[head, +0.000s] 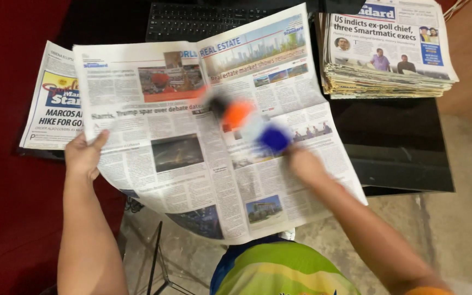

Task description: Dusting a stack of newspapers page by page using a feather duster.

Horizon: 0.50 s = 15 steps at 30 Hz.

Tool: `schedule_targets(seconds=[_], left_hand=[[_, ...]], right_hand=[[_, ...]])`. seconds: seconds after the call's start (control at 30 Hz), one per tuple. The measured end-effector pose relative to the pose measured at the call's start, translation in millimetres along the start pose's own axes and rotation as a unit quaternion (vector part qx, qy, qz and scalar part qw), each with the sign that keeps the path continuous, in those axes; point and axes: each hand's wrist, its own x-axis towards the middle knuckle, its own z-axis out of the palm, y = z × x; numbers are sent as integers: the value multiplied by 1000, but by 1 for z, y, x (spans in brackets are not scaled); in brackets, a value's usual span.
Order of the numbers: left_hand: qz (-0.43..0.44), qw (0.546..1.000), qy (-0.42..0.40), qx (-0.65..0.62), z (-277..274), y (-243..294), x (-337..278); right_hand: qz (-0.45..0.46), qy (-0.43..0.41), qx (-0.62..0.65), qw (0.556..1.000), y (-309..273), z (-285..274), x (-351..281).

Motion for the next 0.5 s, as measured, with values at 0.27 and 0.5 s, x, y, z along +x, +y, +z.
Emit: schedule_targets(seconds=[0.27,0.5], left_hand=[[250,959,122,-54,-13,-28,28],[223,955,131,147,-15,-32,49]], right_hand=[[-306,189,-206,910,36,61,-8],[170,93,70,979,79,2,-20]])
